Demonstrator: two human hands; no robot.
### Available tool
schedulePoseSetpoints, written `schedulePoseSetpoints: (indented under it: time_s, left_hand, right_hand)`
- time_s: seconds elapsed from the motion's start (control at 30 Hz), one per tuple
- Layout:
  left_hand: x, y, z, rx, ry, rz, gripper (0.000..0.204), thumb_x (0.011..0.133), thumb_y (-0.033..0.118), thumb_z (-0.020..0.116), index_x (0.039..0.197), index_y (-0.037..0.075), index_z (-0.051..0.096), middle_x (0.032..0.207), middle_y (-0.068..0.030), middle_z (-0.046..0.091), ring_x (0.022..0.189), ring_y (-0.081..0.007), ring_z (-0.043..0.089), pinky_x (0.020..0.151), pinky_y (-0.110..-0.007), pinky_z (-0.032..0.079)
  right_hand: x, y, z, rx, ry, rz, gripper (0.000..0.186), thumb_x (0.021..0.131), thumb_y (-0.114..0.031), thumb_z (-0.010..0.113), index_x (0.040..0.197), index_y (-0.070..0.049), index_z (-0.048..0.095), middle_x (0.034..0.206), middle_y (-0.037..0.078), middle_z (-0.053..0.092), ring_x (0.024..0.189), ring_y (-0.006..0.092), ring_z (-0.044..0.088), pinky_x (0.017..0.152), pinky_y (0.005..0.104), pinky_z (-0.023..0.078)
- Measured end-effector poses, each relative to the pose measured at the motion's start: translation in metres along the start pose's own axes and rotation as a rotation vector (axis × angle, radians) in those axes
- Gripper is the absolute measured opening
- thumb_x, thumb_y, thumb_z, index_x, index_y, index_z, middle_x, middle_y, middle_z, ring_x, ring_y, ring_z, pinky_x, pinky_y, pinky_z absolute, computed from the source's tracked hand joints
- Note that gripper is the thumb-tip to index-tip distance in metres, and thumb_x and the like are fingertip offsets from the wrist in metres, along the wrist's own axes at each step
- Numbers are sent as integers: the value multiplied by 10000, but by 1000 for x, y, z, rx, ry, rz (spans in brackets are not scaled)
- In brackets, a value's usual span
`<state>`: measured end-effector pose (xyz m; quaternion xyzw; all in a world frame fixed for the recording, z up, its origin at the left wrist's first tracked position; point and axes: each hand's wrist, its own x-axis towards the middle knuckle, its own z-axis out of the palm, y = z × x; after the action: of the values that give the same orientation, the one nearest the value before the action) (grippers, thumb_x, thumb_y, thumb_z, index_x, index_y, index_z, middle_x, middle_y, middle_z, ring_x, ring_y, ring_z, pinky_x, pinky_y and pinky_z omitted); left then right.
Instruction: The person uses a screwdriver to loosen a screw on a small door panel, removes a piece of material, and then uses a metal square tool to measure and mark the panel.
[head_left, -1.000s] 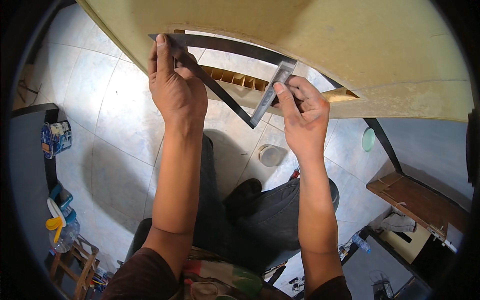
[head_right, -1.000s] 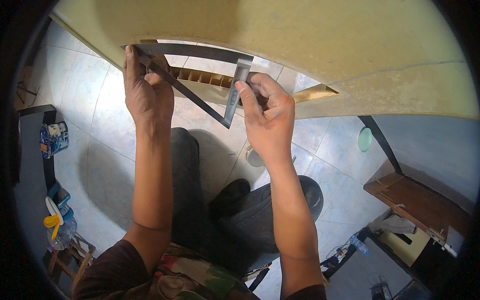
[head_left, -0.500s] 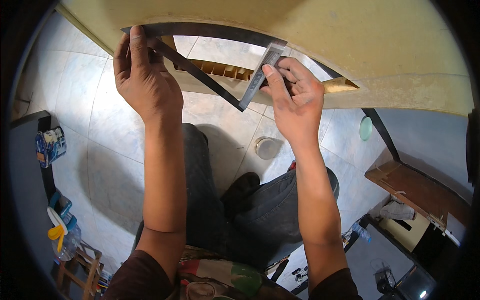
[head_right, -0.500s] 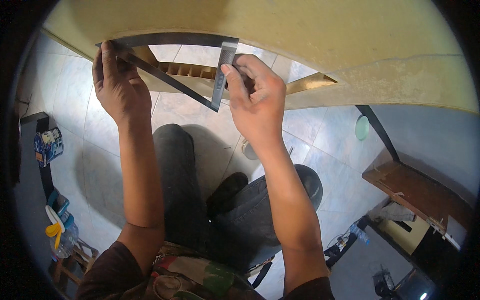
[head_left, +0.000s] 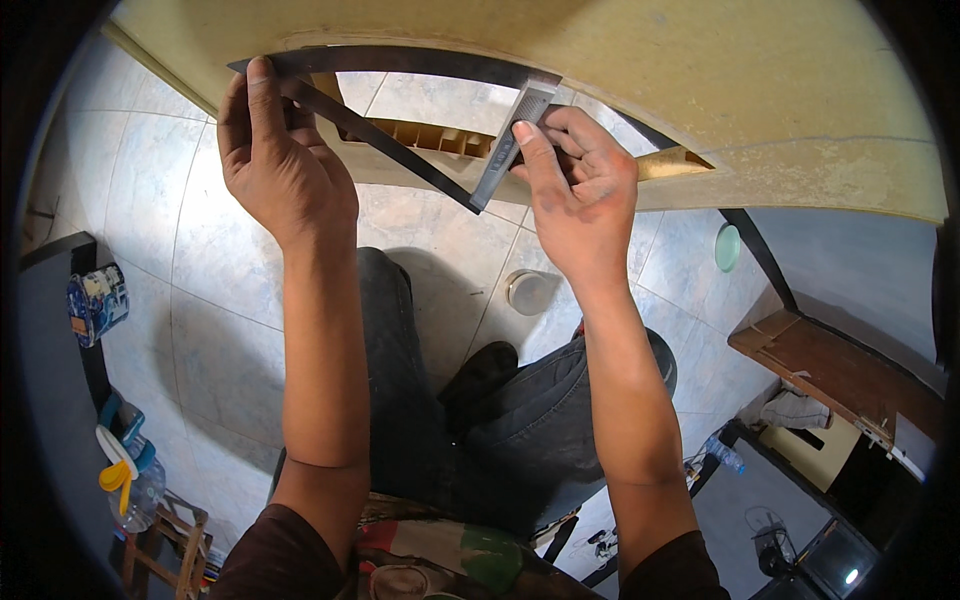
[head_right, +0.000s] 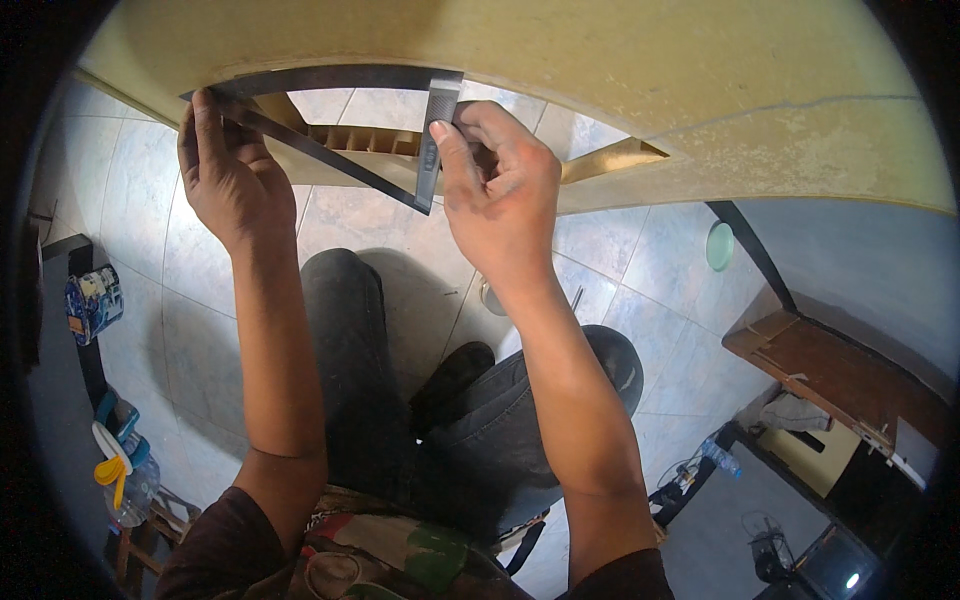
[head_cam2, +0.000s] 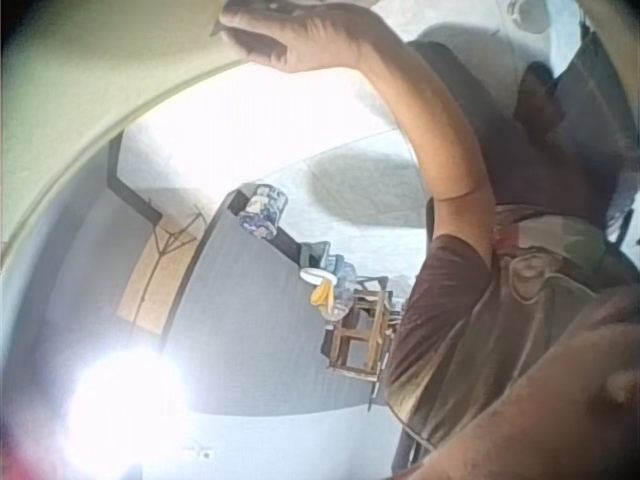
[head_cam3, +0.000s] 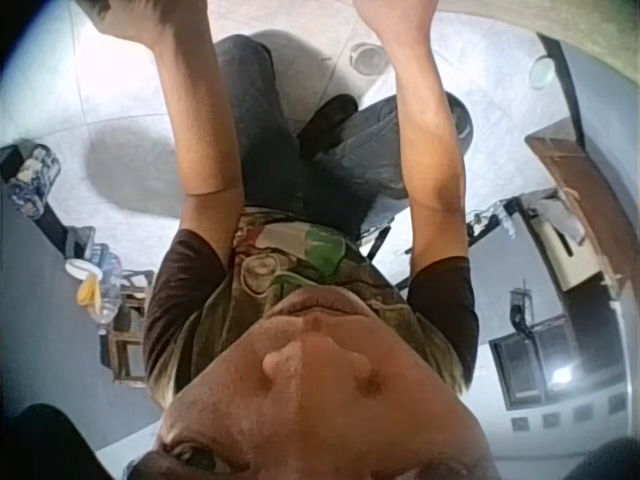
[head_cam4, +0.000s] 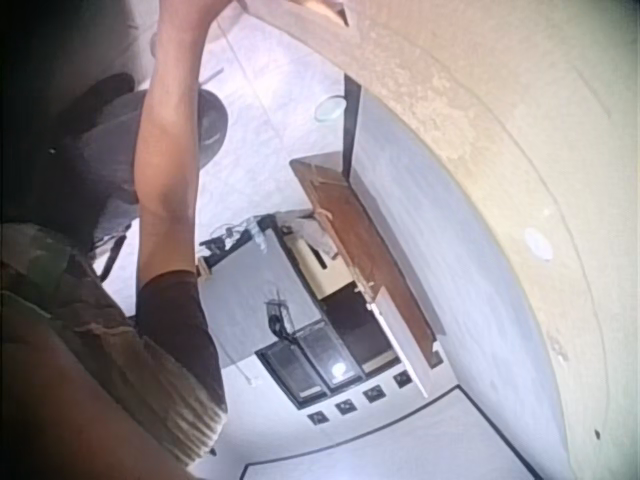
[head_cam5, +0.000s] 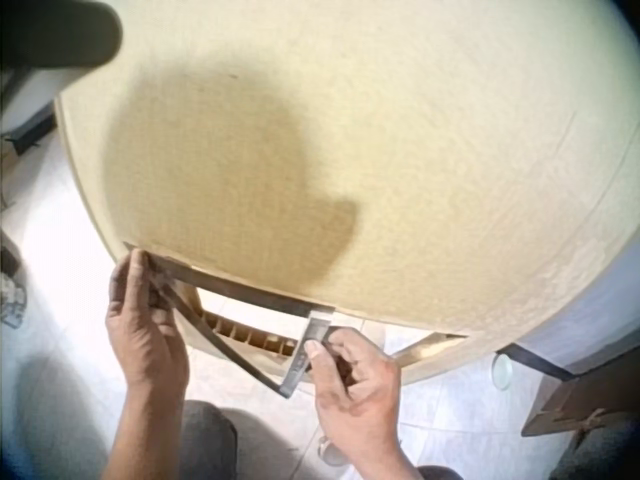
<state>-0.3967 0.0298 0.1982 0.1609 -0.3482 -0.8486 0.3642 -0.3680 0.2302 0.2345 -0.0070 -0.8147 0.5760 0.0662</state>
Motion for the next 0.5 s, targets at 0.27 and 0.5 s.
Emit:
schedulePoseSetpoints:
  time_s: [0.27, 0.5]
  left_hand:
    - [-4, 3, 1, 19, -29, -7, 279, 985, 83, 704, 1223, -21, 602, 1119, -127, 684, 1050, -189, 673, 973, -321, 579]
    - [-10, 1, 6, 30, 24, -20, 362, 962, 46, 720, 1274, -22, 550, 1174, -172, 675, 1126, -226, 673, 992, -347, 588]
  right_hand:
    - [0, -3, 0, -10, 4, 10, 133, 966, -64, 686, 900, 48, 658, 711, 36, 642, 631, 46, 455, 563, 230, 369]
    - [3, 3, -1, 19, -5, 17, 145, 970, -82, 689, 905, 45, 665, 710, 30, 643, 627, 43, 455, 563, 230, 373]
